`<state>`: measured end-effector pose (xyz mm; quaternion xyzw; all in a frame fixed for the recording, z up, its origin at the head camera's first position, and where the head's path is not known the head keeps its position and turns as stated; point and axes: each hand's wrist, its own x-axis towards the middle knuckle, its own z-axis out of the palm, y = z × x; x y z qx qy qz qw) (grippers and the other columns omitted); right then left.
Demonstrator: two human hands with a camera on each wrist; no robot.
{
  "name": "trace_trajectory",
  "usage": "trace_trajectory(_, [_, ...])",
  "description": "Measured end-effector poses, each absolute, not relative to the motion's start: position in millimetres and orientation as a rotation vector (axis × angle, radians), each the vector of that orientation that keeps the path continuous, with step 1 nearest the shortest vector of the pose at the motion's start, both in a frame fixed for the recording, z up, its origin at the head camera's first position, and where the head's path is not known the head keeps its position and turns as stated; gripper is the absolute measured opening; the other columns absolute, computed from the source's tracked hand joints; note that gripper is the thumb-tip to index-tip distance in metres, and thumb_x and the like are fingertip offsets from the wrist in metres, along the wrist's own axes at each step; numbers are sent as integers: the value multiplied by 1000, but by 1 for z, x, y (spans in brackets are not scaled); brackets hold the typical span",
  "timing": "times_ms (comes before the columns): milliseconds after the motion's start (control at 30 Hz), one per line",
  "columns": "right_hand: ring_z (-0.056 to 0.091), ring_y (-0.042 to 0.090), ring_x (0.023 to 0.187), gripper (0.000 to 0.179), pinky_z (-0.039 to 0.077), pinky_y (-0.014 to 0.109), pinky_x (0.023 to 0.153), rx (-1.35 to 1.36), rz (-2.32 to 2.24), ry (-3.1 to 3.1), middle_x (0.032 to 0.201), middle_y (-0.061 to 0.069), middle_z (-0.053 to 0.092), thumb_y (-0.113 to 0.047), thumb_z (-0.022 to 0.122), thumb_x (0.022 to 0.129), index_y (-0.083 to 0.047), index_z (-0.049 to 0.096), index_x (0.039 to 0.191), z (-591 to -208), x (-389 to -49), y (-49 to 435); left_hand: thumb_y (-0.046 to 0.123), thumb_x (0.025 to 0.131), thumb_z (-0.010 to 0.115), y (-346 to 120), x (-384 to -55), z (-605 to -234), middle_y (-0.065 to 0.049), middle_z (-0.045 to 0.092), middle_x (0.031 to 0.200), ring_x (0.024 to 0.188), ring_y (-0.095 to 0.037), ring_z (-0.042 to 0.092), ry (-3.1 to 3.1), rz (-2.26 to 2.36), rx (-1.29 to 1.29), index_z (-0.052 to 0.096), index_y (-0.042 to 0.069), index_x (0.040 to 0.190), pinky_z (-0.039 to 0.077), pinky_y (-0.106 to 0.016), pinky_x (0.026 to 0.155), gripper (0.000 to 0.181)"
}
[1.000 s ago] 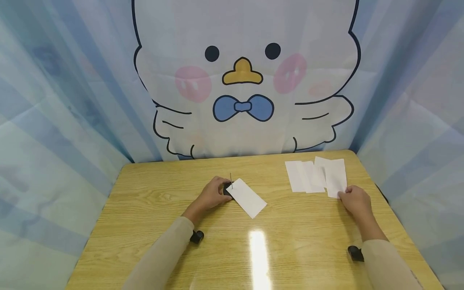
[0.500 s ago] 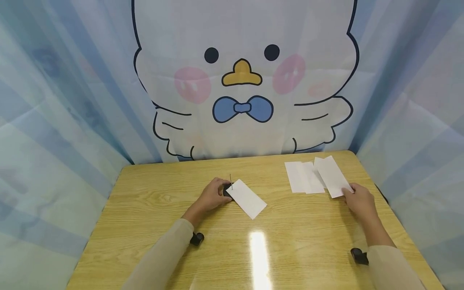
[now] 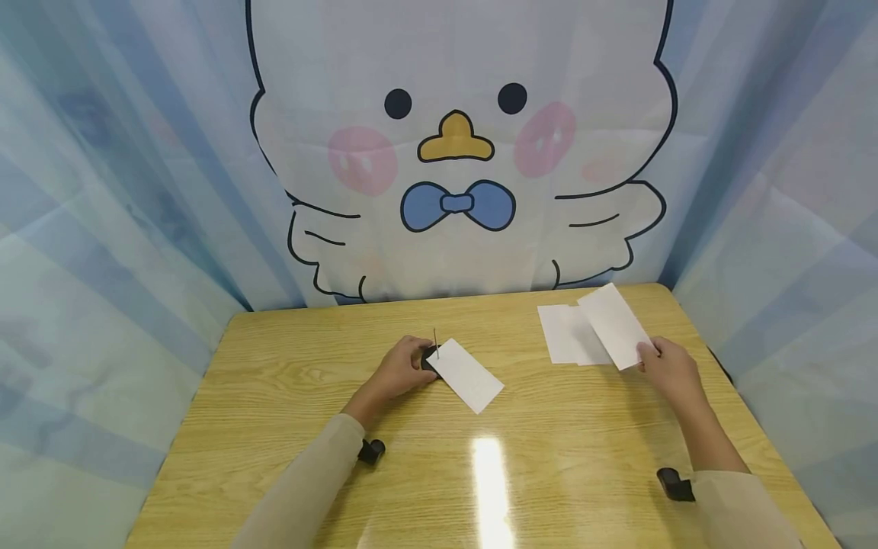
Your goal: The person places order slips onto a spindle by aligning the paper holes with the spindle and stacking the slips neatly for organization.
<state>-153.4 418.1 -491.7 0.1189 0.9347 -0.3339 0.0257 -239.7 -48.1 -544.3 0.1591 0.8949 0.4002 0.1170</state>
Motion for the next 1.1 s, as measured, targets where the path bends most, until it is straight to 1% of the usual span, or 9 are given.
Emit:
trace_trajectory(100, [52, 29, 83, 52, 38, 36, 63, 365, -1062, 2886, 109, 26, 67, -40, 31, 112, 3, 60, 113, -487, -155, 411, 20, 91, 80, -50, -239, -541, -14, 56, 141, 111, -29, 60, 2597, 1211, 450, 57, 7, 146, 52, -46, 96, 61])
trace_trajectory(233, [49, 28, 80, 52, 38, 36, 63, 346, -1079, 2893, 107, 25, 66, -41, 34, 112, 4, 59, 115, -482, -157, 403, 24, 96, 75, -54, -237, -536, -12, 55, 141, 91, -21, 57, 2572, 1237, 453, 56, 7, 146, 52, -38, 80, 56])
trace_trajectory(333, [50, 27, 80, 50, 38, 35, 63, 322, -1080, 2909, 105, 24, 66, -40, 36, 112, 4, 60, 114, -479, -158, 396, 27, 99, 71, -57, -237, -530, -12, 55, 142, 88, -17, 57, 2535, 1292, 453, 54, 7, 148, 52, -34, 74, 55])
trace_trajectory(433, [51, 27, 81, 48, 40, 34, 63, 316, -1100, 2918, 105, 24, 66, -38, 38, 112, 5, 60, 115, -476, -159, 388, 30, 101, 68, -60, -236, -521, -11, 54, 144, 87, -19, 58, 2499, 1371, 448, 53, 8, 149, 52, -34, 69, 55])
trace_trajectory(600, [55, 29, 86, 46, 42, 33, 65, 270, -1123, 2936, 102, 25, 66, -34, 42, 112, 8, 60, 119, -471, -161, 375, 32, 102, 66, -64, -234, -504, -9, 57, 142, 88, -20, 57, 2546, 1412, 448, 55, 12, 148, 51, -34, 70, 51])
trace_trajectory(733, [56, 28, 85, 45, 42, 32, 64, 230, -1127, 2940, 98, 21, 68, -32, 43, 112, 9, 60, 120, -467, -162, 364, 32, 102, 67, -65, -231, -492, -11, 59, 140, 92, -21, 58, 2570, 1432, 451, 58, 15, 145, 52, -34, 70, 47])
trace_trajectory(800, [56, 27, 85, 44, 42, 32, 63, 221, -1138, 2933, 98, 20, 68, -32, 43, 112, 8, 60, 121, -464, -162, 358, 30, 102, 67, -65, -231, -487, -13, 60, 139, 94, -22, 59, 2575, 1456, 462, 59, 14, 144, 53, -35, 70, 46])
trace_trajectory(967, [58, 29, 88, 43, 44, 32, 64, 192, -1174, 2926, 101, 20, 69, -33, 44, 112, 6, 61, 121, -455, -162, 340, 31, 103, 65, -64, -228, -474, -13, 63, 134, 98, -24, 60, 2609, 1498, 508, 61, 13, 142, 53, -35, 71, 43])
trace_trajectory(1100, [59, 27, 86, 43, 46, 31, 63, 162, -1194, 2913, 100, 20, 68, -33, 45, 112, 5, 61, 121, -448, -162, 327, 33, 104, 64, -60, -226, -463, -10, 65, 130, 98, -21, 60, 2638, 1505, 555, 62, 14, 141, 52, -35, 70, 42])
